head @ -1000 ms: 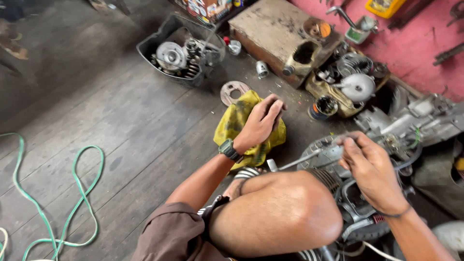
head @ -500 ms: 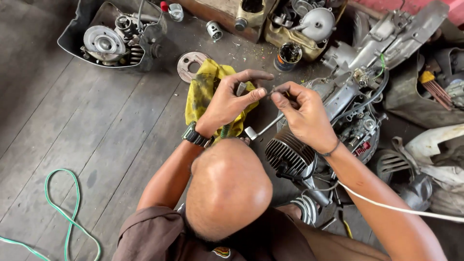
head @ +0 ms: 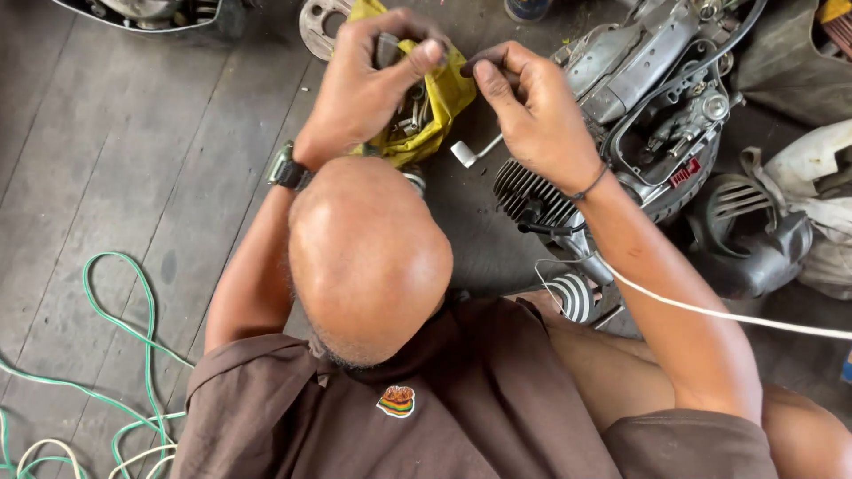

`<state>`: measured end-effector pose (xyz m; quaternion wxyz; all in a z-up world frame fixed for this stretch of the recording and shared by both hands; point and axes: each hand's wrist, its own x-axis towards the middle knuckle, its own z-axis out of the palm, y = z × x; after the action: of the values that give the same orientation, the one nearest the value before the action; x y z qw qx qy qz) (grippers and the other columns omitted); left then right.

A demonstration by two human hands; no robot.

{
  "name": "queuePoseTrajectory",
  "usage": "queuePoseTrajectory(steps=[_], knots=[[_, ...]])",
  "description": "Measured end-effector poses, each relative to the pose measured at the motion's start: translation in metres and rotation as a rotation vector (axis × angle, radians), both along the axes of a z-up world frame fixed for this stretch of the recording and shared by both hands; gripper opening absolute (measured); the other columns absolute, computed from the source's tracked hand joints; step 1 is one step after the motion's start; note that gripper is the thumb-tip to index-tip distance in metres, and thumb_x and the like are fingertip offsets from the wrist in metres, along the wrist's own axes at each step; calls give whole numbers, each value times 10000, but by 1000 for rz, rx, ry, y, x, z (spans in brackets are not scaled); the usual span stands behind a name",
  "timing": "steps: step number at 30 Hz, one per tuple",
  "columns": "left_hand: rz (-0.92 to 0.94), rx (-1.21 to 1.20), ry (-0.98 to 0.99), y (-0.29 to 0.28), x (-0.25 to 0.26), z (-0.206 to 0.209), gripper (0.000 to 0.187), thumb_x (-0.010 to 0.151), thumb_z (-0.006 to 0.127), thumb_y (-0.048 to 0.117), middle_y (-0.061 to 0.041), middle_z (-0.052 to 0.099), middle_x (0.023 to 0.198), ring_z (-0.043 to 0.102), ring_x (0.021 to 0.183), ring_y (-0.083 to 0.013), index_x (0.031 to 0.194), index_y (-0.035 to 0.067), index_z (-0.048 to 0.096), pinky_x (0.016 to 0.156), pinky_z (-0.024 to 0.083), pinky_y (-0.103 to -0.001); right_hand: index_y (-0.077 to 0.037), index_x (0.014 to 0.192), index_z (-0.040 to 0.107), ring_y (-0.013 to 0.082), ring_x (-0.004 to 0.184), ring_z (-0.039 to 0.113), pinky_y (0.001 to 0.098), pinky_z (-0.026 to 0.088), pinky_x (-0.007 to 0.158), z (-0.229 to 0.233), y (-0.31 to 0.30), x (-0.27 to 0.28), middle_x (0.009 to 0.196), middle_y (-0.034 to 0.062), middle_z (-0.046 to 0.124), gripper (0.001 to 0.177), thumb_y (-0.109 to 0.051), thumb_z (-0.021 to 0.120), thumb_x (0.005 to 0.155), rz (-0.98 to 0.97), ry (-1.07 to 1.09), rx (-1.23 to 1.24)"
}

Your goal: The person sits on the floor and uses pliers to manipulate a small metal component attached to a motorcycle engine. They repeatedly grip, bend, and adjust the part while holding it in place with their other hand.

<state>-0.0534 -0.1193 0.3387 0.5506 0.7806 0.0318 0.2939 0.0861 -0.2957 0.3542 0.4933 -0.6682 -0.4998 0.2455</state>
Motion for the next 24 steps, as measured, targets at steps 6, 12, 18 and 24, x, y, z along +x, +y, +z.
queuePoseTrajectory(steps=[6,12,18,24], knots=[[126,-192,-65,29,-14,-32,100,1067,696,15,-84,685,998,579,797,-114,1135,-53,669,686,490,-243,-101,990,574,53,580,383,226,339,484,-80,6,-16,716,-64,456,168,-209,488,1085,-120,420,-299],[284,-27,-20,46,-17,-23,115,971,680,39,-64,715,924,608,818,-124,1041,-49,706,782,542,-265,-101,858,614,79,663,468,237,398,602,-234,-4,-40,768,-19,586,233,-159,504,1055,-1,522,-283],[333,-296,13,48,-15,-48,211,949,767,277,-70,733,958,601,971,-151,1059,97,766,915,513,-367,19,1035,762,382,911,729,473,550,842,-370,-28,-30,908,260,753,302,-253,629,1043,-125,174,-456],[310,-387,72,48,-14,-59,235,981,742,352,-59,729,972,612,967,-127,1075,138,768,891,527,-358,-135,1012,771,361,955,736,469,534,951,-417,-52,-3,925,125,752,227,-343,709,948,-229,-422,-646]])
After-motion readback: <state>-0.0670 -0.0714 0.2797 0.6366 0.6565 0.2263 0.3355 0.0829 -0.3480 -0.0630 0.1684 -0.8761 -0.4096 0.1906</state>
